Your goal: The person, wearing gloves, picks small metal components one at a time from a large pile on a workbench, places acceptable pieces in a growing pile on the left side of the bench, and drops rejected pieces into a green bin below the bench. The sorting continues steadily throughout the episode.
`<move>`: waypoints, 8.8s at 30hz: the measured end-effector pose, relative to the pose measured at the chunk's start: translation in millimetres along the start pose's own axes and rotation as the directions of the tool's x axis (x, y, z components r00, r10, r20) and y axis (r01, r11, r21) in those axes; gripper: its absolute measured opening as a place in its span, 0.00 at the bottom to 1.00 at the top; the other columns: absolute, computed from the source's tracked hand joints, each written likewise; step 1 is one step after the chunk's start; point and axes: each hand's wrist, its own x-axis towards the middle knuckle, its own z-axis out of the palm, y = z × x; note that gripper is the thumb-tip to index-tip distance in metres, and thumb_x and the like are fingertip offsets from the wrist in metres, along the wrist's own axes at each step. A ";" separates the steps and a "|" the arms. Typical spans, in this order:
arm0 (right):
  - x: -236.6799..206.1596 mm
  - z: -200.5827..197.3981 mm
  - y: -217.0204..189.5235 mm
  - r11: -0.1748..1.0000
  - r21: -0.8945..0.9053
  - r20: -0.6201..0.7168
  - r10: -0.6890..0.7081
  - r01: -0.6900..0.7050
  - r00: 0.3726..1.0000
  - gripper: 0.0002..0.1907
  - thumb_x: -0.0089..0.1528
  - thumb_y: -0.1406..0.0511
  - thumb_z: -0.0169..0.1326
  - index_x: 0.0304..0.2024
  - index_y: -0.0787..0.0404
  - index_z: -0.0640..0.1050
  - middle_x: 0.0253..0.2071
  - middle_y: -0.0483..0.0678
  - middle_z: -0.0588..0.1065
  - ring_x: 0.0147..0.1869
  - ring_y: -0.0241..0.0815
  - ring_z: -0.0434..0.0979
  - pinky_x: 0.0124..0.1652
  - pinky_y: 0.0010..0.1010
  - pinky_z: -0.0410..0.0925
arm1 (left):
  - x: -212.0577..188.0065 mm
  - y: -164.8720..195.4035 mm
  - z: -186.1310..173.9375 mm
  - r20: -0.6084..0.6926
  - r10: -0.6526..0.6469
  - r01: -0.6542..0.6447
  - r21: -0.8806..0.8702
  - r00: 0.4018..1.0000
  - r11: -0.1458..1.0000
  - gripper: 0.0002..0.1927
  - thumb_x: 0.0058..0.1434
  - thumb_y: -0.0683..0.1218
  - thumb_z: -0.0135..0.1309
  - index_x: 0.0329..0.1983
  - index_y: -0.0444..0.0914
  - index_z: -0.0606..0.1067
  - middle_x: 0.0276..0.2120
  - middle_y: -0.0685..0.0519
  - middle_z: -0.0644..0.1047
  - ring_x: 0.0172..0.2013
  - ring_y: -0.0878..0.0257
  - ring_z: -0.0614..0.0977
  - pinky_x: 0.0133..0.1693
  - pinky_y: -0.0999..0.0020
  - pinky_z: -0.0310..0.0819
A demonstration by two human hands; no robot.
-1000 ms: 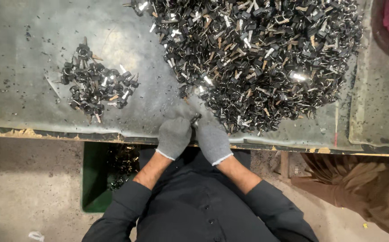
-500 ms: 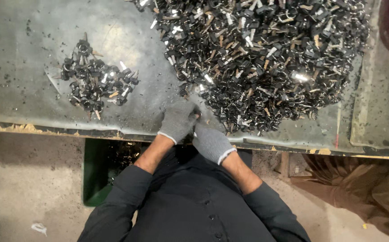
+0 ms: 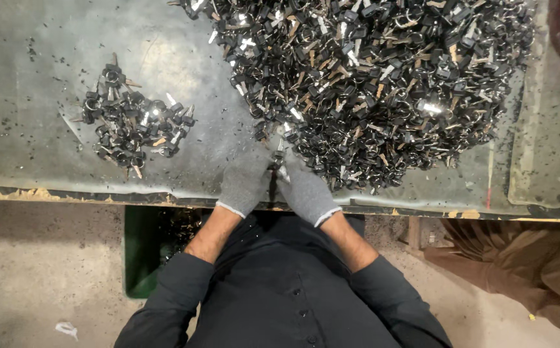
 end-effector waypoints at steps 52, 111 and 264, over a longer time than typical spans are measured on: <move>6.7 -6.5 -0.4 0.986 0.150 0.056 -0.081 0.072 0.995 0.28 0.67 0.59 0.50 0.65 0.66 0.63 0.51 0.67 0.77 0.51 0.65 0.80 0.49 0.51 0.73 | -19.8 6.4 7.7 -0.123 -0.007 0.016 0.068 0.992 0.998 0.15 0.54 0.41 0.60 0.46 0.38 0.78 0.29 0.47 0.76 0.33 0.48 0.79 0.37 0.51 0.73; 11.0 1.0 -4.2 0.997 -0.078 0.103 0.017 -0.009 0.995 0.22 0.66 0.57 0.51 0.54 0.67 0.67 0.31 0.64 0.79 0.37 0.63 0.82 0.36 0.52 0.74 | 8.7 -8.9 -4.8 0.138 -0.050 0.048 0.016 0.989 0.999 0.15 0.53 0.42 0.61 0.44 0.39 0.80 0.34 0.45 0.80 0.37 0.45 0.82 0.39 0.49 0.74; 3.7 -9.7 -15.7 0.992 -0.075 -0.087 -0.104 0.097 0.991 0.20 0.64 0.62 0.53 0.53 0.70 0.73 0.41 0.68 0.74 0.40 0.68 0.78 0.39 0.53 0.72 | -13.7 8.7 -6.3 -0.229 0.067 -0.022 0.192 0.971 0.981 0.19 0.53 0.39 0.59 0.50 0.37 0.78 0.38 0.43 0.78 0.39 0.45 0.79 0.38 0.54 0.74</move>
